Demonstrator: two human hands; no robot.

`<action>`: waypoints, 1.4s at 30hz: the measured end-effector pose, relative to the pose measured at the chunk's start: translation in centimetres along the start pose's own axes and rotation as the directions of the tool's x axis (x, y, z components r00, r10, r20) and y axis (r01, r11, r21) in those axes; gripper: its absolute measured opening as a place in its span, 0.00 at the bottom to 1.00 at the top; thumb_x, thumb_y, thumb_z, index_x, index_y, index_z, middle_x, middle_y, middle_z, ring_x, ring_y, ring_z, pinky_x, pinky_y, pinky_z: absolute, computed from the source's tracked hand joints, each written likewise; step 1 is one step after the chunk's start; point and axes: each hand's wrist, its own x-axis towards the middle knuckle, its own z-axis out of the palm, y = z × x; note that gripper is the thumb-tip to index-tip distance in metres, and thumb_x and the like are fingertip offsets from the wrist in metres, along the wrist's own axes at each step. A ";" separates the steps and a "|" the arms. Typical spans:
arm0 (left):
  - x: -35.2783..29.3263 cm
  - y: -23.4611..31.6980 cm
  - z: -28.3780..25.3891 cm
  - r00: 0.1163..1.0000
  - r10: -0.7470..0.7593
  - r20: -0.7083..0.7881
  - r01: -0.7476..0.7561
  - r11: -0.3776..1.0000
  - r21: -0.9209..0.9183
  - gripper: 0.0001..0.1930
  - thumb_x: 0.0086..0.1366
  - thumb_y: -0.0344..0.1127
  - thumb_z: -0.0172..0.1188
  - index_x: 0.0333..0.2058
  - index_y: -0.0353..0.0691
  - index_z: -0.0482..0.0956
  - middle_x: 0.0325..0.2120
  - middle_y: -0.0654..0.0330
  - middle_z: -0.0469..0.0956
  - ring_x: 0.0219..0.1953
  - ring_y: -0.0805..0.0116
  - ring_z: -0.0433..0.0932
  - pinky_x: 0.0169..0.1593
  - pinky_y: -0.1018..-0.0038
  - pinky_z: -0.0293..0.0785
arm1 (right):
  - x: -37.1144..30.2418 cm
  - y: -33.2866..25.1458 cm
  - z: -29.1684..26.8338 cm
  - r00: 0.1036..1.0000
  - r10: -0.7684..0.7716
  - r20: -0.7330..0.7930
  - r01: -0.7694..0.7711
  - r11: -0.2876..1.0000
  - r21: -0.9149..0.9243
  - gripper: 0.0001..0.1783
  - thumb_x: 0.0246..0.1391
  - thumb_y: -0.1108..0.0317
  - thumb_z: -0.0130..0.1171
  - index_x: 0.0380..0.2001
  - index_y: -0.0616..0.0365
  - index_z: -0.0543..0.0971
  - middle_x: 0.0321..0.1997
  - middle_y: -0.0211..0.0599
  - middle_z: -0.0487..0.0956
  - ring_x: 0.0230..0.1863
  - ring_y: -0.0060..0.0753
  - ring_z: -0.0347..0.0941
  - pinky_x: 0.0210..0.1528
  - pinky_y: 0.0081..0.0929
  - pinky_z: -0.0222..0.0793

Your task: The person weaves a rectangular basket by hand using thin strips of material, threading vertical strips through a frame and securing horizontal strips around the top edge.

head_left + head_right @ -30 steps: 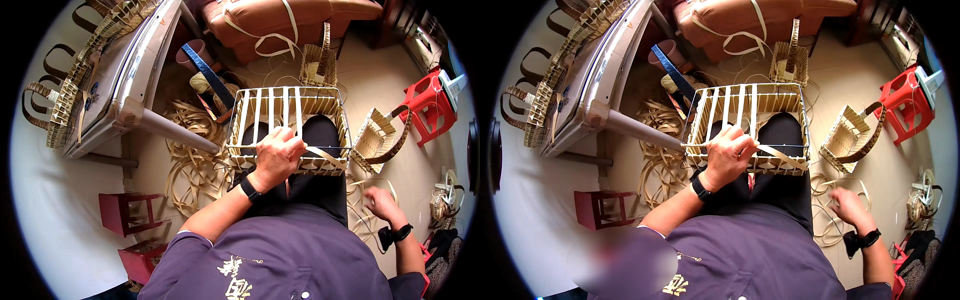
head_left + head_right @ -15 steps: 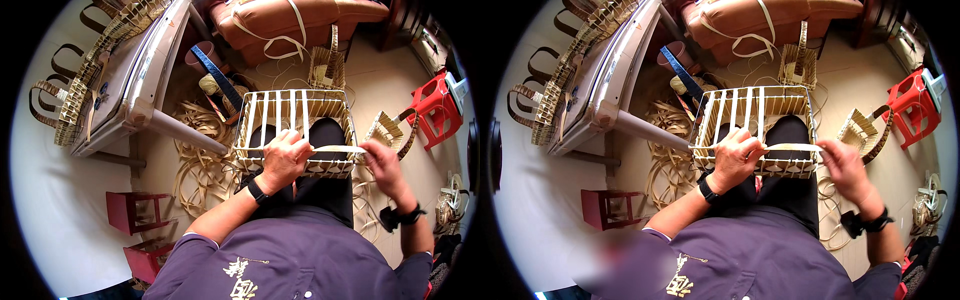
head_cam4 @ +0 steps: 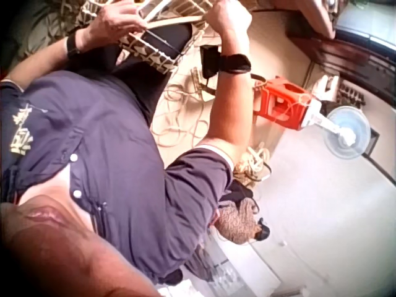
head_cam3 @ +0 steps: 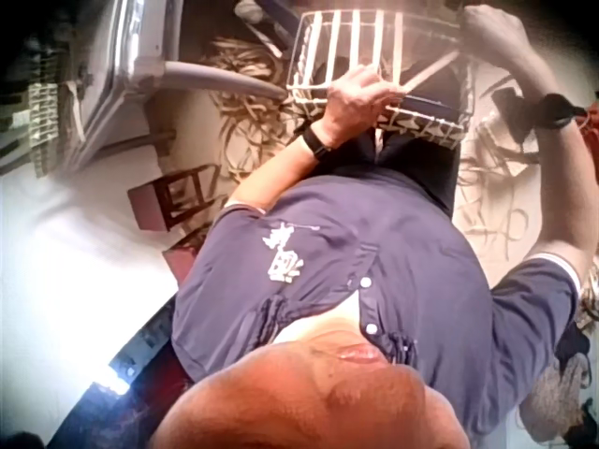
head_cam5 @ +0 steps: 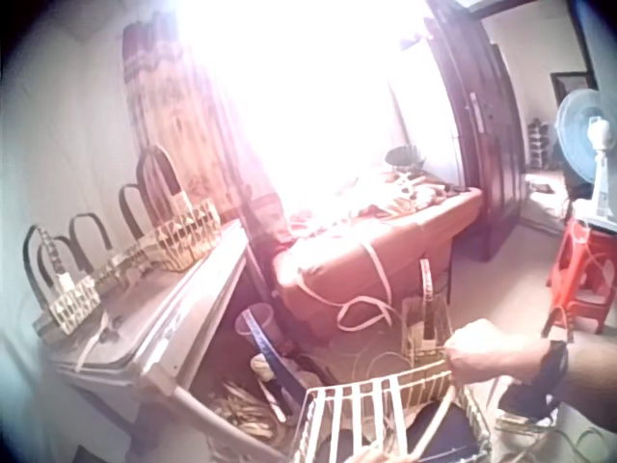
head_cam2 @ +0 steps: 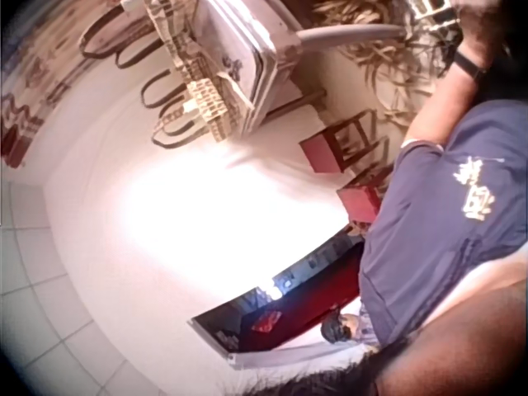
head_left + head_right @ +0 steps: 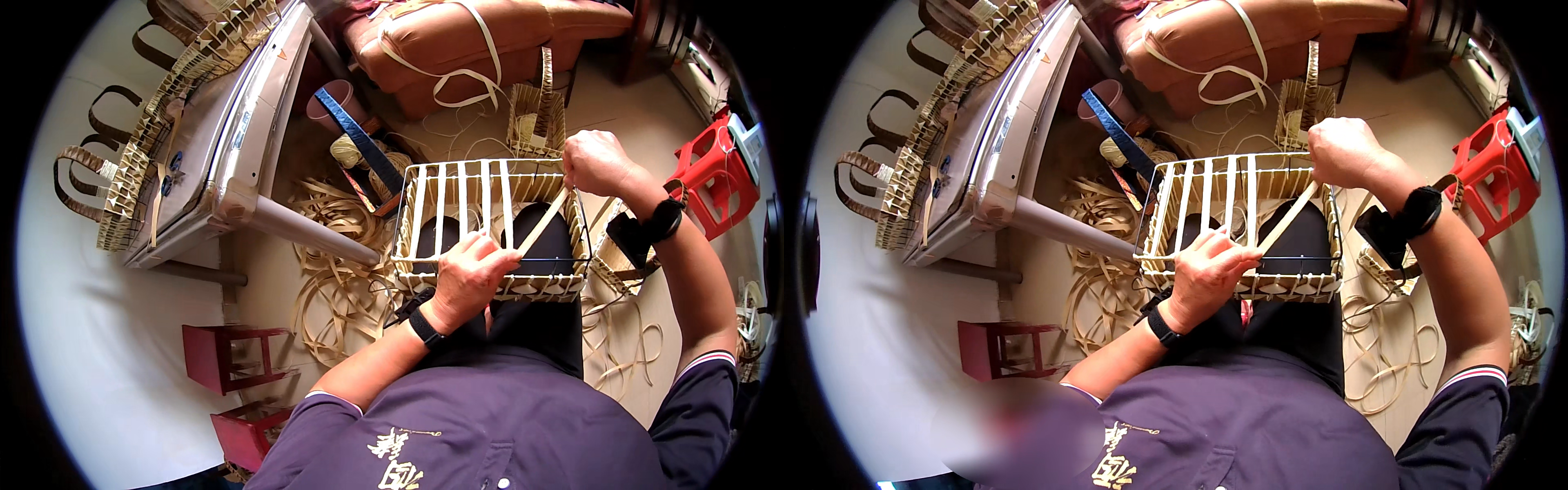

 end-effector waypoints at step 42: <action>1.1 0.4 -0.8 0.996 0.047 0.072 -0.048 0.999 0.003 0.18 0.59 0.26 0.76 0.49 0.49 0.92 0.36 0.65 0.89 0.38 0.58 0.84 0.45 0.62 0.82 | -10.6 4.4 6.2 0.989 0.106 0.103 -0.026 -0.565 0.825 0.18 0.82 0.60 0.51 0.33 0.50 0.80 0.54 0.42 0.91 0.51 0.29 0.84 0.61 0.33 0.76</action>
